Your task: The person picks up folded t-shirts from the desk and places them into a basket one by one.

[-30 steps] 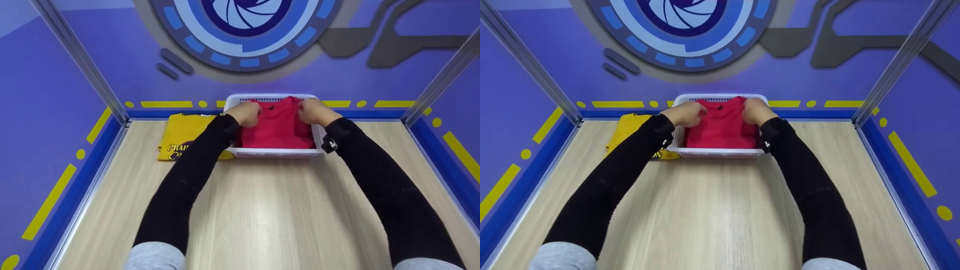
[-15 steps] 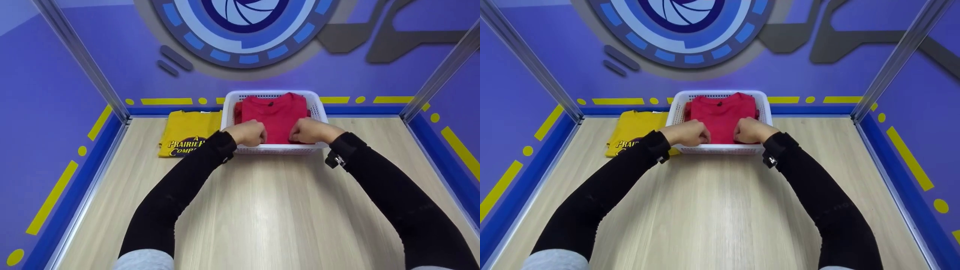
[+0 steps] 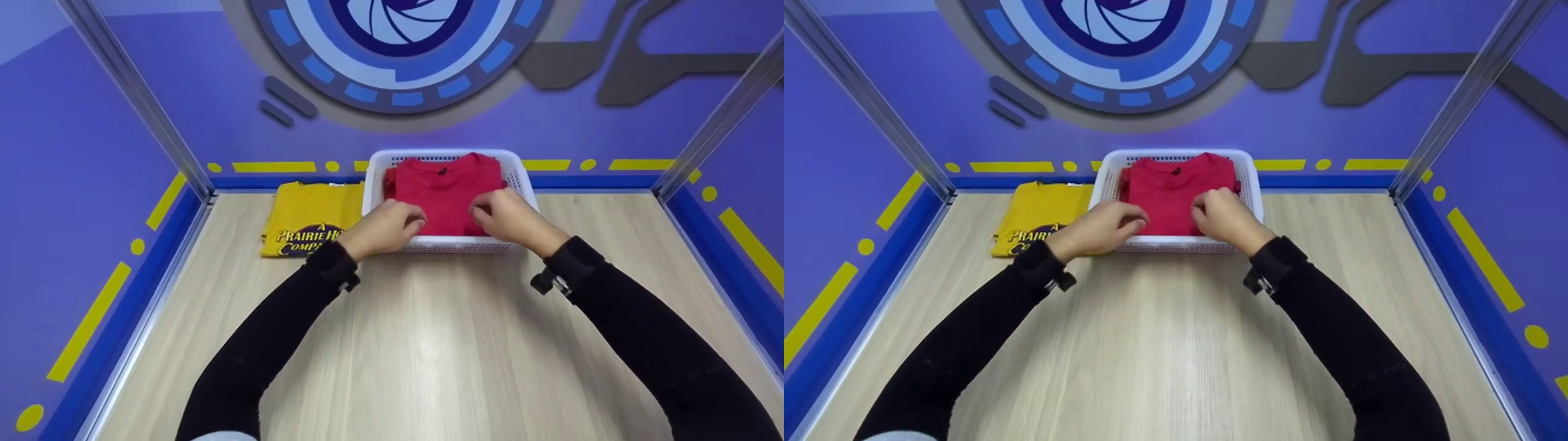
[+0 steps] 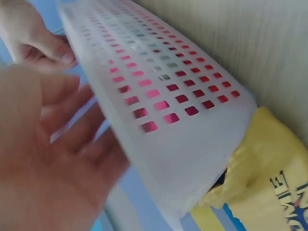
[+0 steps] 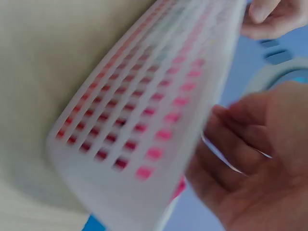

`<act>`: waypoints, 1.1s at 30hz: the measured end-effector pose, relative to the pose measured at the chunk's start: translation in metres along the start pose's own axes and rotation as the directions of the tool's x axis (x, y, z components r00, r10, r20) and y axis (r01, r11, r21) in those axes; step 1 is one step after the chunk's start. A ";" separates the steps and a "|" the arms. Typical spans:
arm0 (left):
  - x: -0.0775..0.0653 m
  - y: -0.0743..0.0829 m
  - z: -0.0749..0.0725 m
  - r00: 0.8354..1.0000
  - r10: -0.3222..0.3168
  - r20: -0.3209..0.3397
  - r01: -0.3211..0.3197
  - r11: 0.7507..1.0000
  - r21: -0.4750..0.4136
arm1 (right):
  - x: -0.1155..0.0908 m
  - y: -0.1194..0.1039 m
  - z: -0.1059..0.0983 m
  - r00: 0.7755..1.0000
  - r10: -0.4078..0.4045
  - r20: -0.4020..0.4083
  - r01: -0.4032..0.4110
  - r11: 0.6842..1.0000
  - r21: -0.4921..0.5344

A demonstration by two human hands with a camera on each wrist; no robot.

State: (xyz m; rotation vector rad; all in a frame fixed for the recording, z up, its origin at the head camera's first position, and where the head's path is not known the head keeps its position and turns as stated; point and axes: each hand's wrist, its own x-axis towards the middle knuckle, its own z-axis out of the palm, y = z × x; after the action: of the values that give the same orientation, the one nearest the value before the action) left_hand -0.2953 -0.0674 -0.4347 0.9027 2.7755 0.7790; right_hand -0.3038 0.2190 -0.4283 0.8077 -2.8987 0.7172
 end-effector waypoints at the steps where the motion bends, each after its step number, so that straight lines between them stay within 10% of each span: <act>1: -0.006 -0.002 -0.001 0.999 -0.011 -0.053 0.010 1.000 -0.007 | -0.004 -0.007 0.000 0.999 -0.020 -0.046 0.021 1.000 0.018; 7: -0.043 -0.015 -0.010 0.942 -0.091 -0.322 0.095 0.995 -0.003 | -0.032 -0.054 0.012 0.979 -0.148 -0.139 0.159 0.985 0.069; 12: -0.070 -0.036 -0.015 0.900 -0.144 -0.411 0.150 0.989 -0.017 | -0.045 -0.083 0.041 0.970 -0.227 -0.087 0.235 0.967 0.101; 19: -0.082 -0.092 0.003 0.889 -0.297 -0.349 0.307 0.951 -0.029 | -0.048 -0.095 0.089 0.963 -0.268 -0.006 0.266 0.953 0.145; 27: -0.081 -0.148 0.007 0.813 -0.502 -0.295 0.537 0.842 0.050 | -0.045 -0.097 0.128 0.967 -0.243 0.074 0.226 0.956 0.187; 33: -0.078 -0.162 0.006 0.832 -0.495 -0.250 0.530 0.843 0.094 | -0.039 -0.102 0.146 0.972 -0.208 0.106 0.185 0.963 0.196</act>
State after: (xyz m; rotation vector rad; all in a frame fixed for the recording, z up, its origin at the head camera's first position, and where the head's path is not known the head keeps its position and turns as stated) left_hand -0.3137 -0.2217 -0.5252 0.0471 3.0783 0.5908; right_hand -0.2079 0.0958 -0.5217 1.1829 -2.8311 0.9562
